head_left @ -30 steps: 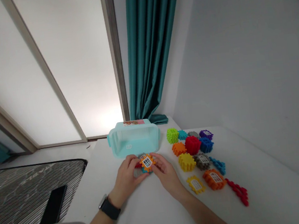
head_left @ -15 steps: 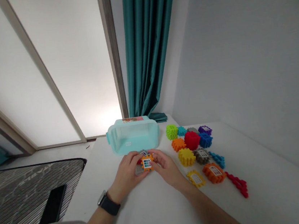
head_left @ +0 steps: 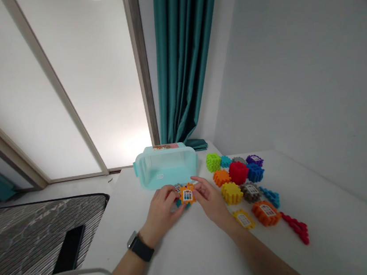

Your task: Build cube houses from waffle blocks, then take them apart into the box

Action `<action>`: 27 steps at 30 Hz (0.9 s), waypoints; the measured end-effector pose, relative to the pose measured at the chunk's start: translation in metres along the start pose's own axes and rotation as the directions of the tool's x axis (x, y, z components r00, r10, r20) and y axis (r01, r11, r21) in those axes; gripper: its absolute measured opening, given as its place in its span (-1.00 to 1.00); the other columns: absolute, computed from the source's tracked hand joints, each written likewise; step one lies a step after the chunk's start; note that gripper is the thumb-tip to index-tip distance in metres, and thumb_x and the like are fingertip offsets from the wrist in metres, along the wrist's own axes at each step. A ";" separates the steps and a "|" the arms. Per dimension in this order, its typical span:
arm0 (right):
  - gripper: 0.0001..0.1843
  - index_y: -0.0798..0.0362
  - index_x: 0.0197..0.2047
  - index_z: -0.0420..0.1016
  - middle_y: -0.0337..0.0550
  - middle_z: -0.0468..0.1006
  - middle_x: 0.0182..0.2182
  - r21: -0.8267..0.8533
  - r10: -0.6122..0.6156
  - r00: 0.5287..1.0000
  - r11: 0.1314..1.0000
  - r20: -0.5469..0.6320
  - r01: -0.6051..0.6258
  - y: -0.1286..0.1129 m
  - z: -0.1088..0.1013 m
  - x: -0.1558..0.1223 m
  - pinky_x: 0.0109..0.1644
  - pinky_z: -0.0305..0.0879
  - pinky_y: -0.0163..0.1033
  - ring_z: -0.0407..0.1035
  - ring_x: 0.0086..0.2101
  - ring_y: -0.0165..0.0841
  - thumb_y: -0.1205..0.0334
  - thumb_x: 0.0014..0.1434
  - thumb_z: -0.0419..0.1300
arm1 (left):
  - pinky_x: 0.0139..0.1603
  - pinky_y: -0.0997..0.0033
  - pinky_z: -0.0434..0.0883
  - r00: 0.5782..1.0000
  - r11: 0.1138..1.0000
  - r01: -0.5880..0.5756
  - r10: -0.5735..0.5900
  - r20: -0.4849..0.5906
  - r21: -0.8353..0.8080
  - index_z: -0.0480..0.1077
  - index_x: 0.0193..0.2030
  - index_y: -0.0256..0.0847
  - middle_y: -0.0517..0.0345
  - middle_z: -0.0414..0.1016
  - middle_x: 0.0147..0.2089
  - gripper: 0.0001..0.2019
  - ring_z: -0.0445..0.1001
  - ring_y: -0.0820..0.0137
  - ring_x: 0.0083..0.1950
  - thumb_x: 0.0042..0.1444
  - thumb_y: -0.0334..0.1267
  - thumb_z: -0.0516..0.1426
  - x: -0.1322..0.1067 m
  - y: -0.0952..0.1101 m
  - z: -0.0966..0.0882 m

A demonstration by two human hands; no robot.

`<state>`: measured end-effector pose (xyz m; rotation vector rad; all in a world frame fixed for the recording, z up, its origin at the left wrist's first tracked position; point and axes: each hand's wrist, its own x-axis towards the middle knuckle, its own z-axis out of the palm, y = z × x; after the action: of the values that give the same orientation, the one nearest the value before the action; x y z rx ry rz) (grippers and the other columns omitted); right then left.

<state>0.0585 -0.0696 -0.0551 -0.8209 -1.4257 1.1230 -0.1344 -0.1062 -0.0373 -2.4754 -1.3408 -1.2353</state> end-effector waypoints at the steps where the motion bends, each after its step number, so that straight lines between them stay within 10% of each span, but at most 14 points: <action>1: -0.57 -0.01 0.13 0.38 -0.31 0.39 -0.41 0.002 0.002 1.000 1.000 0.002 -0.002 0.000 -0.001 0.000 -0.23 0.31 -0.26 0.35 -0.37 -0.39 0.13 0.21 0.23 | -0.12 0.21 0.48 1.000 1.000 0.005 -0.005 -0.003 -0.006 0.38 -0.16 -0.16 0.02 0.47 -0.10 -0.79 0.49 0.22 -0.09 0.09 -0.30 0.28 0.000 0.000 0.000; 7: -0.52 -0.02 0.12 0.39 -0.30 0.43 -0.40 0.074 0.048 0.999 0.996 0.019 -0.050 -0.009 0.002 -0.001 -0.20 0.29 -0.24 0.36 -0.36 -0.38 0.09 0.16 0.30 | -0.03 0.16 0.49 0.999 0.999 0.018 -0.016 0.033 -0.037 0.32 0.20 -0.11 -0.05 0.43 0.03 -0.50 0.47 0.20 -0.02 0.12 -0.23 0.29 0.000 -0.002 -0.003; 27: -0.42 -0.05 0.16 0.35 -0.08 0.61 -0.18 0.338 0.204 0.962 0.906 0.179 -0.255 -0.024 0.010 -0.008 -0.05 0.40 -0.11 0.50 -0.13 -0.21 0.02 0.11 0.33 | 0.04 0.14 0.50 0.988 0.970 0.118 -0.137 -0.076 -0.212 0.36 0.11 -0.11 -0.02 0.36 0.02 -0.58 0.44 0.21 0.04 0.13 -0.20 0.30 0.000 -0.001 0.001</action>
<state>0.0522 -0.0868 -0.0344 -0.6679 -1.2027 1.5961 -0.1345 -0.1052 -0.0379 -2.4620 -1.4368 -1.5707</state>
